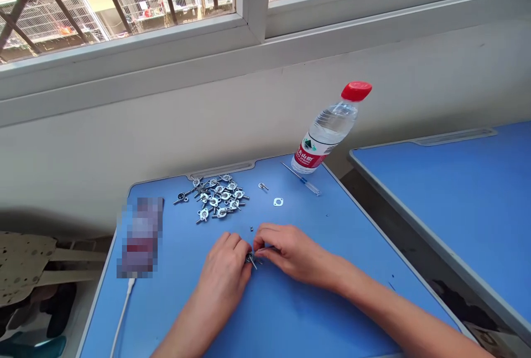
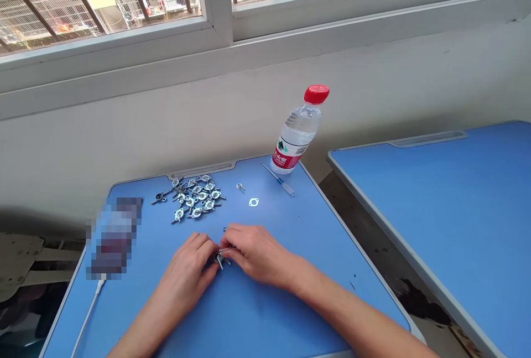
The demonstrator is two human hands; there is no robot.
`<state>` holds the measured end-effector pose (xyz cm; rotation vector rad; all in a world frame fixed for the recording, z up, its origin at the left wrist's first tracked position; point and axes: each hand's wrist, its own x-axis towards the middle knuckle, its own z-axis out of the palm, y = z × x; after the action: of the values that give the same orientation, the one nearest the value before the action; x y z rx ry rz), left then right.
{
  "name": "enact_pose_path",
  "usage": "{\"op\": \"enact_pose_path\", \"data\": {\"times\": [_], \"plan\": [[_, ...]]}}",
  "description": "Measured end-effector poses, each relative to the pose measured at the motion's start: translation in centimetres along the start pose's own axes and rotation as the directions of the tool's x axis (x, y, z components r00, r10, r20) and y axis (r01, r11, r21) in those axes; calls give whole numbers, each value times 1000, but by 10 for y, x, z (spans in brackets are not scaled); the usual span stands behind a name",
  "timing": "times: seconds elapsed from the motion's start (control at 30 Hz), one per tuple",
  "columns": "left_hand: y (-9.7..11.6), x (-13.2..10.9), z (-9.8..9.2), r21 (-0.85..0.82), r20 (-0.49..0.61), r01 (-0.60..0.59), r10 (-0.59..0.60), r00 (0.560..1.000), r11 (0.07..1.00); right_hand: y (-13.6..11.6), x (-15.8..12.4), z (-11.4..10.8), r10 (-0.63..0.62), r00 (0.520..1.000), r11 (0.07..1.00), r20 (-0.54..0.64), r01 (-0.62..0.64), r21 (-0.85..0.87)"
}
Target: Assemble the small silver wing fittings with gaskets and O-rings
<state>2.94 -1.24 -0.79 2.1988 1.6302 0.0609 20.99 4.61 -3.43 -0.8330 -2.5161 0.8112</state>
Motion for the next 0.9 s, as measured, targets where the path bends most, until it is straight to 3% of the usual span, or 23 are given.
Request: {"op": "enact_pose_path", "data": {"times": [0.17,0.33,0.67,0.9], "plan": [[1,1,-1,18,10,-9,9,1000,1000,0,-4,12,-155,987,967,-52,141,-211],[0,0,0,3,-10,-9,9,1000,1000,1,-5,15,-185,982,939,-22,170,-300],[-2,0,1,-30,-26,-21,21,999,999,-4,-5,-4,-58,998,992,27,61,-108],[-2,-1,2,-24,-36,-20,19,999,1000,-5,-6,-2,-115,993,987,13,116,-112]]}}
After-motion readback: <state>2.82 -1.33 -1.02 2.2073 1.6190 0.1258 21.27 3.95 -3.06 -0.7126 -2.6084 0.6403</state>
